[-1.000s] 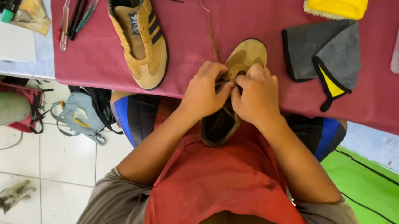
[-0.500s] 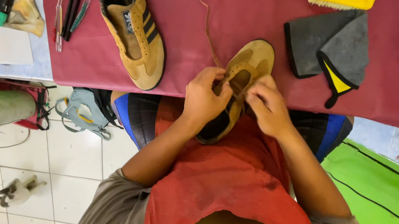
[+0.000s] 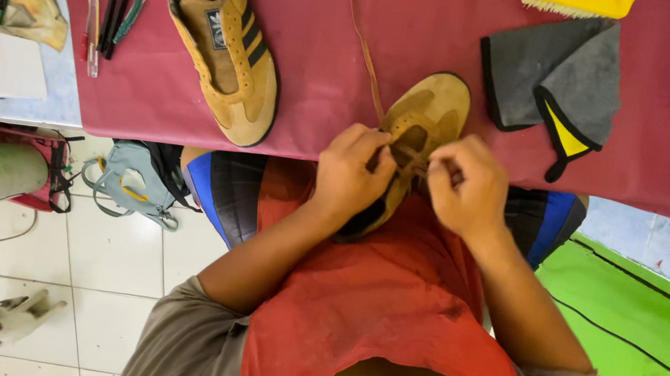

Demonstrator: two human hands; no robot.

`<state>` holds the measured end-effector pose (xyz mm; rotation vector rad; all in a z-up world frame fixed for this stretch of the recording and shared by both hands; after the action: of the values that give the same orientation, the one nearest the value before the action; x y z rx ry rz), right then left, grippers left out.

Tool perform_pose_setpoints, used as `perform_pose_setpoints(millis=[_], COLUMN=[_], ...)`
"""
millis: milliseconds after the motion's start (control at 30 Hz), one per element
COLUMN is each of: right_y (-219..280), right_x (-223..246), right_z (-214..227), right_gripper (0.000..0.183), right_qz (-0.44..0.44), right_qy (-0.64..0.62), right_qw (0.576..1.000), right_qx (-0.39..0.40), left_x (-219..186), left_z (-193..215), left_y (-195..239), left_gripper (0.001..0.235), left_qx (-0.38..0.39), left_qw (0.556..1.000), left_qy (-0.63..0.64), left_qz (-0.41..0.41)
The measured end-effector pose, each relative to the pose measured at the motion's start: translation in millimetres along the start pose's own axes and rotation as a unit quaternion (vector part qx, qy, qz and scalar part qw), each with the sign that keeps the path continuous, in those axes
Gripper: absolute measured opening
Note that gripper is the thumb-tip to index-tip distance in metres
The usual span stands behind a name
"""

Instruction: The person wipes the sole of a tan sneaker with a dark cloth, then proceeds to untie the laces and pull them out of the eyelets one by one. The person continues to remove the laces from the shoe while sitting at a table.

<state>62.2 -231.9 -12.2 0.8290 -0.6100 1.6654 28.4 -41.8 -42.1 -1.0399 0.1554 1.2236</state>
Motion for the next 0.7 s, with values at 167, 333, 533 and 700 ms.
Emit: perform_pose_setpoints(millis=[167, 333, 533, 700], right_y=[-25, -28, 19, 101], right_x=[47, 47, -33, -115], right_z=[2, -11, 8, 2], right_gripper=[0.029, 0.036, 0.02, 0.018], right_qz=[-0.074, 0.016, 0.025, -0.172], right_qy=[0.23, 0.208, -0.16, -0.559], right_qw=[0.959, 0.972, 0.978, 0.81], right_qx=[0.15, 0.112, 0.13, 0.048], left_x=[-9, 0, -9, -6], left_z=[-7, -4, 1, 5], left_y=[15, 17, 15, 7], left_gripper=[0.011, 0.012, 0.01, 0.009], left_qx=[-0.023, -0.033, -0.043, -0.046], left_qw=[0.999, 0.998, 0.998, 0.998], left_qy=[-0.012, 0.001, 0.018, 0.036], left_qz=[-0.042, -0.044, -0.035, -0.018])
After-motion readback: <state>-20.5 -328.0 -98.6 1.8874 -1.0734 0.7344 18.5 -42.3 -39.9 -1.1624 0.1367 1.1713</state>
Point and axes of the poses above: each hand's wrist, its own y-axis away from the middle knuckle, its own z-axis out of the back of the hand, x = y × z, the point moved 1 cm from there along -y, towards the middle knuckle, and after that the axes turned 12 degrees about -z, right-handed, at the moved point
